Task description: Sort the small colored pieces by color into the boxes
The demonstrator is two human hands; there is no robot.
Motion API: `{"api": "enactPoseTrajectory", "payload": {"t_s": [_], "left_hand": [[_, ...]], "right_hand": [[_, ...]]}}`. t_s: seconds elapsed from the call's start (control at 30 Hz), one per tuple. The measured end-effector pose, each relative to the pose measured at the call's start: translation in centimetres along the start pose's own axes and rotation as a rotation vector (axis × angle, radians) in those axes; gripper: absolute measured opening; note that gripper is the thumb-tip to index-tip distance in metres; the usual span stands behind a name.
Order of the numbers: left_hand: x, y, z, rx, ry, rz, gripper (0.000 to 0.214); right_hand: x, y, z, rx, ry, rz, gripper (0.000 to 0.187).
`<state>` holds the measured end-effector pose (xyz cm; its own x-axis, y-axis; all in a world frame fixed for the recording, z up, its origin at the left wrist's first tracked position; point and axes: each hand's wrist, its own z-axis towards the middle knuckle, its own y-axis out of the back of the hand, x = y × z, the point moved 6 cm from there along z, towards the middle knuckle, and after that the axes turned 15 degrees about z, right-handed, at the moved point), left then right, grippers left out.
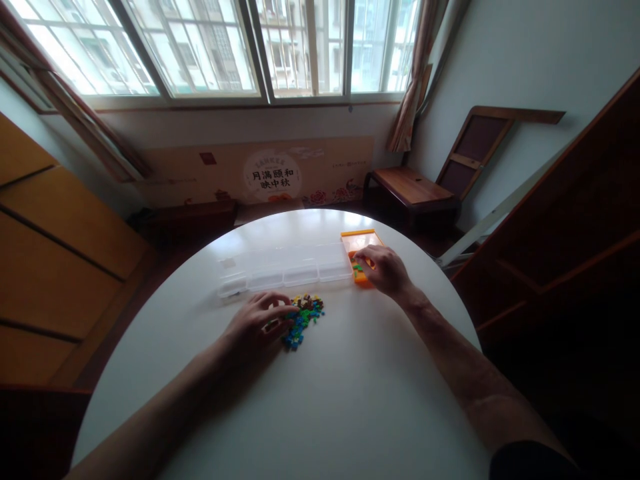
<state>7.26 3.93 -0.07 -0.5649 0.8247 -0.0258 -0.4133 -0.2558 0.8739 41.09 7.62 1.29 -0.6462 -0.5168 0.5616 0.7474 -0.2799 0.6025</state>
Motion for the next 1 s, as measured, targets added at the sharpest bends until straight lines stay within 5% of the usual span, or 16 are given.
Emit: {"api": "enactPoseTrajectory", "payload": {"t_s": [0.4, 0.77, 1.0], "left_hand": [[-0.3, 0.4, 0.6, -0.014, 0.115, -0.016, 0.014], [-0.5, 0.1, 1.0, 0.018, 0.196, -0.029, 0.011], [-1.0, 0.1, 1.7, 0.041, 0.179, -0.11, 0.005]], "right_hand": [[-0.6, -0.7, -0.2, 0.005, -0.051, 0.001, 0.018], [6.0, -3.9, -1.1, 0.084, 0.19, 0.153, 0.017], [9.7, -6.1, -2.1, 0.287, 0.372, 0.216, 0.006]]}}
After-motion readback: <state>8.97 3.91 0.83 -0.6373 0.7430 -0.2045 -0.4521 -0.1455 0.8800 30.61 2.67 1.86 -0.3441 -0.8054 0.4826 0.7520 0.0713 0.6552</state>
